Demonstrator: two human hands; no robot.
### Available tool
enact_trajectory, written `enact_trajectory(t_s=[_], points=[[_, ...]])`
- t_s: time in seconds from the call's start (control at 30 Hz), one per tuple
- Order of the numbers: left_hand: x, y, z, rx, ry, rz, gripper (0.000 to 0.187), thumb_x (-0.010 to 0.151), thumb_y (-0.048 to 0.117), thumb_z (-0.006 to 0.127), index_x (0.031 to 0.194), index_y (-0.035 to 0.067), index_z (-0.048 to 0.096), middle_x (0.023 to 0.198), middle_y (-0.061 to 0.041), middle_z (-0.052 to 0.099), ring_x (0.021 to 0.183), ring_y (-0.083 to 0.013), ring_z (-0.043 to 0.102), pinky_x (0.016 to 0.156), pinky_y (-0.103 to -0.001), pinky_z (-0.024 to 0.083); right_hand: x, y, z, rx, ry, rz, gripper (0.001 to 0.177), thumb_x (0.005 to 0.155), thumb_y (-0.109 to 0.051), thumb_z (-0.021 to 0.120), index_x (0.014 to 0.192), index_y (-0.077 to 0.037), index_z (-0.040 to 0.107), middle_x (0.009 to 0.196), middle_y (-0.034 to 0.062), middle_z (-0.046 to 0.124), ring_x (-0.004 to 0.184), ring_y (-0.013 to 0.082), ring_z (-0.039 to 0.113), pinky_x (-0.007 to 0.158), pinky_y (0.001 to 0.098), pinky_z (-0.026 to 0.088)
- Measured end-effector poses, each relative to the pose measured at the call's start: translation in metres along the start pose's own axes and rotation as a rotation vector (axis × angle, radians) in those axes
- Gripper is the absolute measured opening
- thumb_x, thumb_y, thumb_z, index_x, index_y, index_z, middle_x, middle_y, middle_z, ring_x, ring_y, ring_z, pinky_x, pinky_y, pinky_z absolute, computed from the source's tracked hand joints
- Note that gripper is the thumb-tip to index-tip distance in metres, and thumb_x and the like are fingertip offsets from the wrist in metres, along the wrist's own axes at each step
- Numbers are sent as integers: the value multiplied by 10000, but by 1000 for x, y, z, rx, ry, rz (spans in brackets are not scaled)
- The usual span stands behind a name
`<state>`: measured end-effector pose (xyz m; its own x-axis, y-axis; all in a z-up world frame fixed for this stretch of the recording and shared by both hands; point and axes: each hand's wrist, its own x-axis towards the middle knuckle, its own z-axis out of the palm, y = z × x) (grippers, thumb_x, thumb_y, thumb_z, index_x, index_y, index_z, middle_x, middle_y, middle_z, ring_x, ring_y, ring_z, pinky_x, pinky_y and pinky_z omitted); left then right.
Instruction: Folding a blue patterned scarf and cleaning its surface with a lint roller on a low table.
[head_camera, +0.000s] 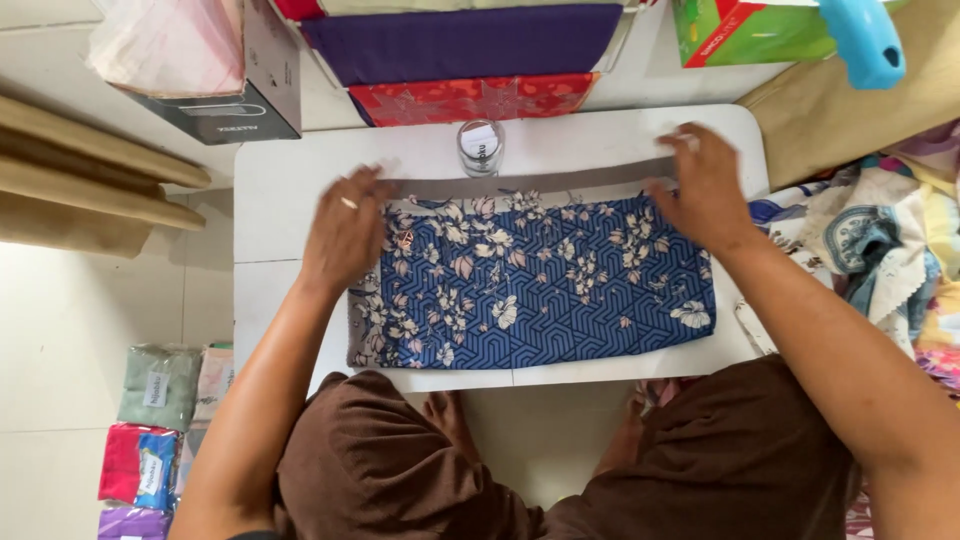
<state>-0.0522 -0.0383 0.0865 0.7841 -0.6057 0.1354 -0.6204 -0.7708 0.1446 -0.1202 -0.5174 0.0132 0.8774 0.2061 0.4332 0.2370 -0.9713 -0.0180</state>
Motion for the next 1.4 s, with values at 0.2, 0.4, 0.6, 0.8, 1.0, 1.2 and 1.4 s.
enact_trajectory(t_s=[0.2, 0.4, 0.6, 0.8, 1.0, 1.2, 1.4], points=[[-49, -24, 71, 86, -352, 141, 1211, 744, 1013, 339, 1630, 192, 243, 1717, -142, 166, 1571, -323, 174, 1285, -490, 120, -22, -40, -38, 196, -688, -159, 1356, 560, -881, 740, 1619, -156, 303, 1699, 222, 197, 1544, 431, 196, 1255, 552, 146], [-63, -34, 67, 105, -358, 67, 1224, 737, 966, 429, 1651, 185, 198, 1714, -183, 149, 1574, -345, 162, 1292, -501, 123, -59, 16, -43, -72, -746, -78, 1440, 483, -996, 664, 1640, -244, 253, 1714, 159, 199, 1561, 367, 226, 1269, 535, 207], [-87, -17, 63, 92, -191, 195, 1222, 683, 983, 416, 1632, 229, 253, 1736, -110, 139, 1576, -323, 156, 1281, -534, 95, -70, -14, -87, 115, -677, -113, 1337, 576, -804, 771, 1640, -169, 267, 1658, 263, 262, 1524, 432, 278, 1214, 563, 282], [-119, -17, 81, 89, -243, 142, 1217, 694, 1019, 367, 1645, 271, 228, 1721, -109, 168, 1570, -305, 168, 1283, -547, 87, -102, 7, -93, 113, -934, 88, 1313, 601, -342, 987, 1651, -255, 203, 1681, 226, 207, 1503, 420, 327, 1207, 547, 356], [-129, -7, 77, -3, -255, 77, 1112, 777, 952, 371, 1645, 272, 224, 1716, -76, 180, 1564, -276, 172, 1286, -531, 41, -132, 19, -88, 504, -834, 809, 557, 797, -531, 804, 1082, -53, 769, 889, 166, 780, 656, 261, 768, 521, 311, 644], [-129, -3, 79, -44, -284, 58, 1109, 789, 911, 441, 1642, 236, 227, 1714, -92, 186, 1562, -293, 185, 1280, -533, 81, -149, 19, -62, 769, -732, 846, 337, 744, -243, 895, 939, 3, 772, 874, 171, 728, 639, 237, 704, 528, 305, 634], [-131, -9, 85, 3, -280, 65, 1114, 777, 901, 473, 1647, 258, 206, 1718, -53, 183, 1567, -258, 181, 1280, -514, 102, -147, 20, -75, 909, -471, 852, 267, 780, -136, 867, 1015, -28, 800, 955, 167, 756, 655, 196, 696, 589, 294, 611]])
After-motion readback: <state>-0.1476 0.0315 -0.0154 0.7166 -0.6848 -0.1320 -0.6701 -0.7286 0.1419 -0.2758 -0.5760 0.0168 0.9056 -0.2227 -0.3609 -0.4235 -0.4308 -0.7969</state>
